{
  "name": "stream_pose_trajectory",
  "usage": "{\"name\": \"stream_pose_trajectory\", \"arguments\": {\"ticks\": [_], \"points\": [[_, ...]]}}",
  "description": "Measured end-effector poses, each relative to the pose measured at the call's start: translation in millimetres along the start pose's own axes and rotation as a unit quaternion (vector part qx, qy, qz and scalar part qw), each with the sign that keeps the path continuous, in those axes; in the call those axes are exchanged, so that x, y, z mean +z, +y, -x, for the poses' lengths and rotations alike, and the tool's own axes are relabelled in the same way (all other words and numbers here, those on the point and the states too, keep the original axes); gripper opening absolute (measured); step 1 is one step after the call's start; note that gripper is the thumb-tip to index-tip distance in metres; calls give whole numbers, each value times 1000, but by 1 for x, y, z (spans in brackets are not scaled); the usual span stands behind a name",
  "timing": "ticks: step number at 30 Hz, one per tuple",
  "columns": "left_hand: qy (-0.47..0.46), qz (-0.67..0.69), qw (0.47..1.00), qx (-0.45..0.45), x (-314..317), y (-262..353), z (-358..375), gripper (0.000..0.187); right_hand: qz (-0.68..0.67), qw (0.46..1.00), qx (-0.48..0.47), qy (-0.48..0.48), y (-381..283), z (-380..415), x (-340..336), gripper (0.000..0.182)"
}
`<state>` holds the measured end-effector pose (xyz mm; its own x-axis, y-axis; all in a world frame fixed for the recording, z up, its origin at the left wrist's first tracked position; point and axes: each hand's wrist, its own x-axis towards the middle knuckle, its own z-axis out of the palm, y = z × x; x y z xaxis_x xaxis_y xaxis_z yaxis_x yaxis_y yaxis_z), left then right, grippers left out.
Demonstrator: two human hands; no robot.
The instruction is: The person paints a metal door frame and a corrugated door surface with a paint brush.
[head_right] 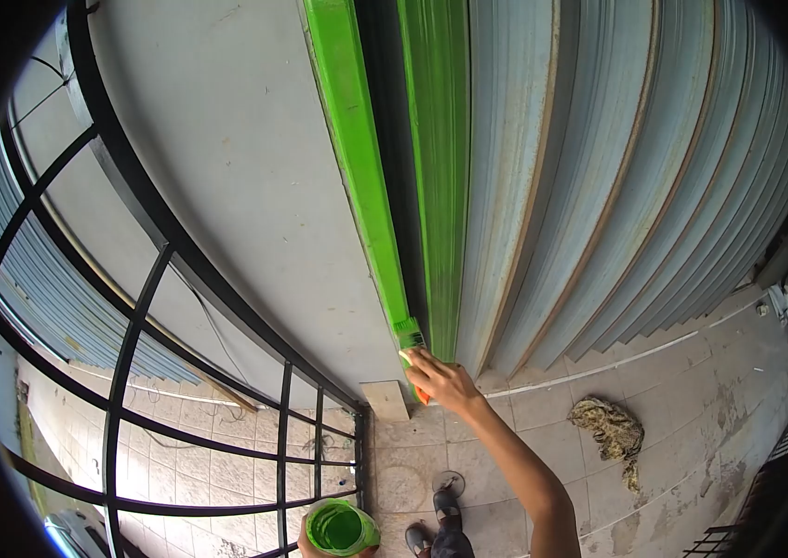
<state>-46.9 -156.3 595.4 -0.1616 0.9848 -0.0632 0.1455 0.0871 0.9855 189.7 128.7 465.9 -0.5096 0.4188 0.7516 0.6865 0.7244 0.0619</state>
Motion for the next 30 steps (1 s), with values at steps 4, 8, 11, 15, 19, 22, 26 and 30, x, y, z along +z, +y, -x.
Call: {"name": "stream_pose_trajectory", "arguments": {"ticks": [4,8,11,15,19,22,26,30], "points": [[-11,-3,1000,1,2,0,1,77,25,997,-20,64,18,-76,-67,11],[-13,-9,1000,2,5,3,1,77,45,974,-43,216,27,-140,-128,12],[-16,-11,1000,3,8,6,2,77,42,973,-32,225,27,-152,-138,13],[-15,-14,1000,6,9,7,2,77,16,996,-32,86,14,-91,-84,13],[-12,-13,1000,7,10,6,4,77,-13,999,-36,-39,-6,-52,-57,14],[-6,-7,1000,6,10,6,9,77,2,999,-14,31,-2,-108,-88,15],[5,4,1000,2,9,7,15,77,71,987,-52,131,-9,-181,-127,14],[12,12,1000,-3,6,4,20,77,112,984,-90,105,-38,-183,-131,9]]}}
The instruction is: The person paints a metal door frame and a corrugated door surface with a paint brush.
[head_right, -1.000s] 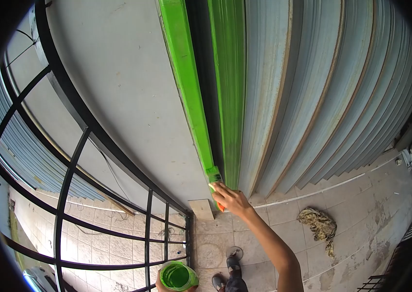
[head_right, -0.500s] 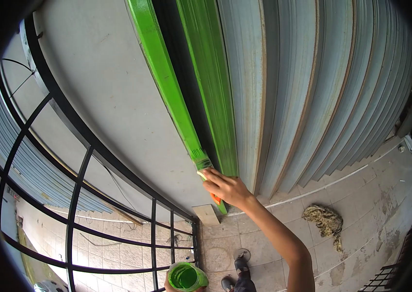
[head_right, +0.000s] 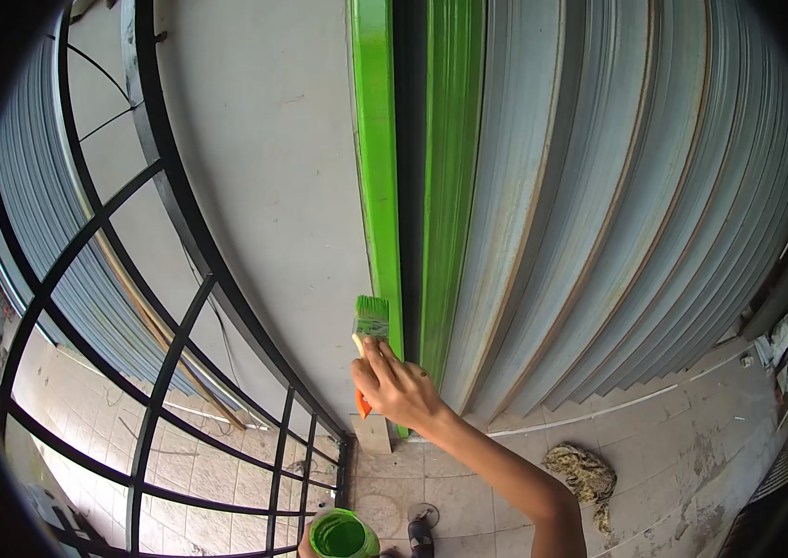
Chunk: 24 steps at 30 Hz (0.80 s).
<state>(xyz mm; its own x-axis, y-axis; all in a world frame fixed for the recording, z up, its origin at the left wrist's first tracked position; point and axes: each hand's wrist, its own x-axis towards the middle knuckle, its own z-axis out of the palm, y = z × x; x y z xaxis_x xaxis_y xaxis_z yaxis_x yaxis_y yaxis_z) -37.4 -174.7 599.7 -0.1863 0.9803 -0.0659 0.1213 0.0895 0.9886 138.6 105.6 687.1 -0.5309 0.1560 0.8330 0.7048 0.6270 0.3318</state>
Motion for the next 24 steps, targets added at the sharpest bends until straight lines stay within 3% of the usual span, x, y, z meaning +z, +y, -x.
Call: {"name": "stream_pose_trajectory", "arguments": {"ticks": [5,13,16,24], "points": [[8,2,1000,-13,-3,-8,5,77,9,998,7,-66,-4,24,24,9],[28,16,999,-18,-5,-25,11,77,15,997,1,-73,-2,7,28,10],[26,6,999,-20,-9,-28,12,77,18,991,10,-130,-8,1,24,11],[49,-10,999,-11,-8,-11,10,75,8,990,8,-140,-6,-14,21,10]]}}
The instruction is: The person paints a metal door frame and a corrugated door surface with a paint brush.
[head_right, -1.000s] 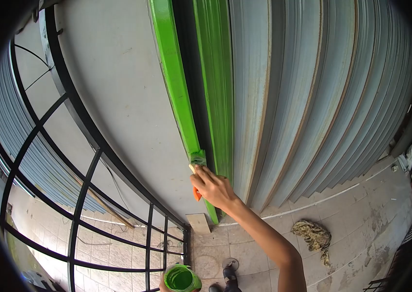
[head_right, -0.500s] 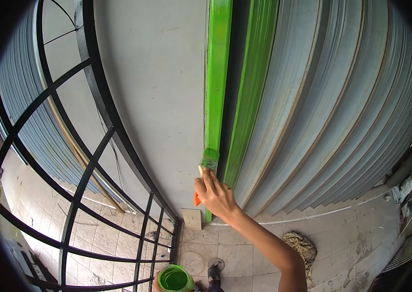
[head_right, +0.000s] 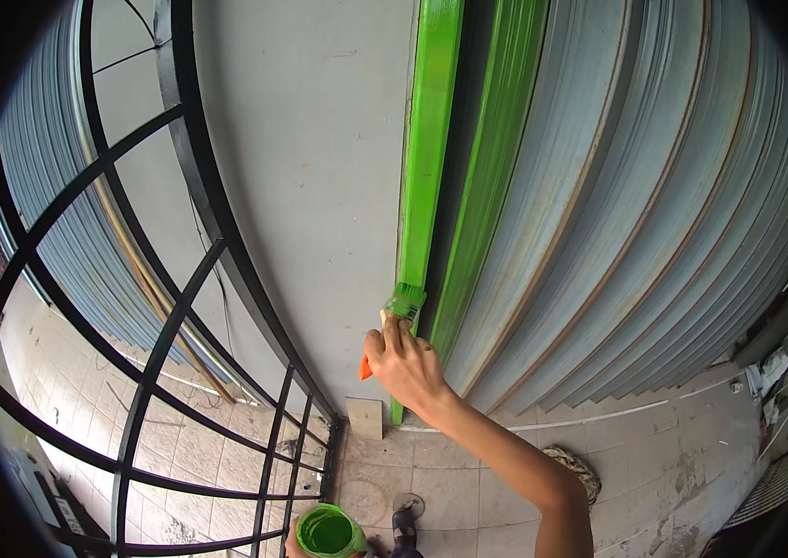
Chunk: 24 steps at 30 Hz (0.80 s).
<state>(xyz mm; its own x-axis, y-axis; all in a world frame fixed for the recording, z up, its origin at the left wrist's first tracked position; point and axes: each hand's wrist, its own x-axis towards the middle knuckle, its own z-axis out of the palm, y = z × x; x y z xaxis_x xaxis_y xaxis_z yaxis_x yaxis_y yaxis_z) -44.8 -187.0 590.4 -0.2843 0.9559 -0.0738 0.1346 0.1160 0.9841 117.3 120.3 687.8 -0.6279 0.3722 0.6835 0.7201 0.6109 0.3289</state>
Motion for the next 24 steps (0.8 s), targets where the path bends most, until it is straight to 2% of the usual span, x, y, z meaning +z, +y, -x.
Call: {"name": "stream_pose_trajectory", "arguments": {"ticks": [9,13,17,21,24], "points": [[-6,31,999,2,1,-22,2,75,9,1000,4,-16,1,-1,-7,8],[4,4,1000,13,0,-11,-2,75,-4,999,3,-42,1,-3,-4,9],[4,4,1000,4,1,0,-5,77,1,1000,5,-2,5,2,-5,11],[-11,34,999,-9,3,-9,-5,78,2,1000,-3,-20,3,0,0,10],[-7,-11,1000,5,0,-1,-4,76,9,999,13,-30,1,0,-4,10]]}}
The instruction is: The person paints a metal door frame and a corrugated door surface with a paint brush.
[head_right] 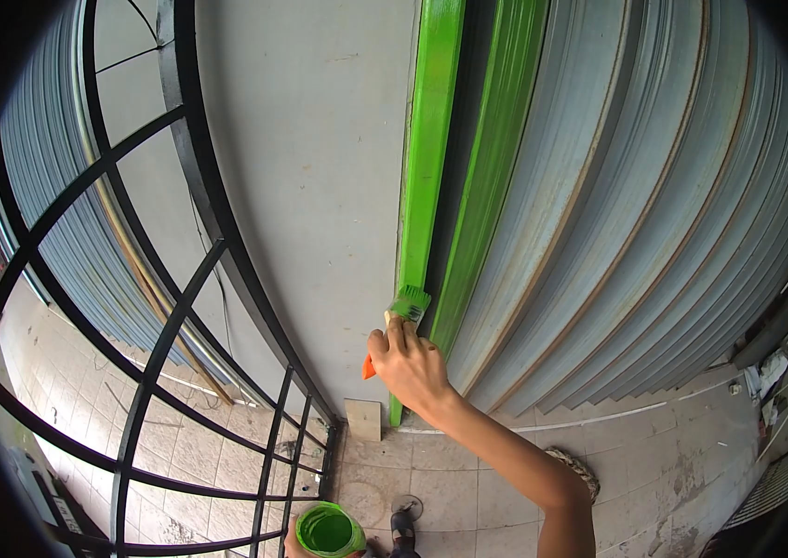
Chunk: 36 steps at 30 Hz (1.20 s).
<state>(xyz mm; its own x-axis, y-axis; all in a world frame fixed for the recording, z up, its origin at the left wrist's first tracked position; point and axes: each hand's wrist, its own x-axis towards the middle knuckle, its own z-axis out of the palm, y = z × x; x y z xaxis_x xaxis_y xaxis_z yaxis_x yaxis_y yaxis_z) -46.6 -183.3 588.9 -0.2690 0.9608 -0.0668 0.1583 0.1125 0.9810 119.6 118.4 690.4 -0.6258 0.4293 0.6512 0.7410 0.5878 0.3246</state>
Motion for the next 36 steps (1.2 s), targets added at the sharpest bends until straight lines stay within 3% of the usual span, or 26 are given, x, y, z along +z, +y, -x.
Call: {"name": "stream_pose_trajectory", "arguments": {"ticks": [6,17,26,29,32,36], "points": [[6,-19,999,36,0,-5,1,78,-17,1000,2,-5,-5,-2,2,9],[-4,28,1000,1,1,-16,0,83,-18,999,-9,44,3,-4,2,10],[-14,16,1000,-9,-2,-12,0,85,-6,1000,-2,11,6,4,-1,11],[-15,10,1000,-14,-4,-11,-2,85,-27,996,-9,86,11,13,4,9],[-20,9,1000,-16,-5,-9,-3,86,-48,997,-25,55,18,25,12,8],[-25,15,999,-13,-6,-2,-3,86,-34,990,-5,135,53,-11,-25,8]]}}
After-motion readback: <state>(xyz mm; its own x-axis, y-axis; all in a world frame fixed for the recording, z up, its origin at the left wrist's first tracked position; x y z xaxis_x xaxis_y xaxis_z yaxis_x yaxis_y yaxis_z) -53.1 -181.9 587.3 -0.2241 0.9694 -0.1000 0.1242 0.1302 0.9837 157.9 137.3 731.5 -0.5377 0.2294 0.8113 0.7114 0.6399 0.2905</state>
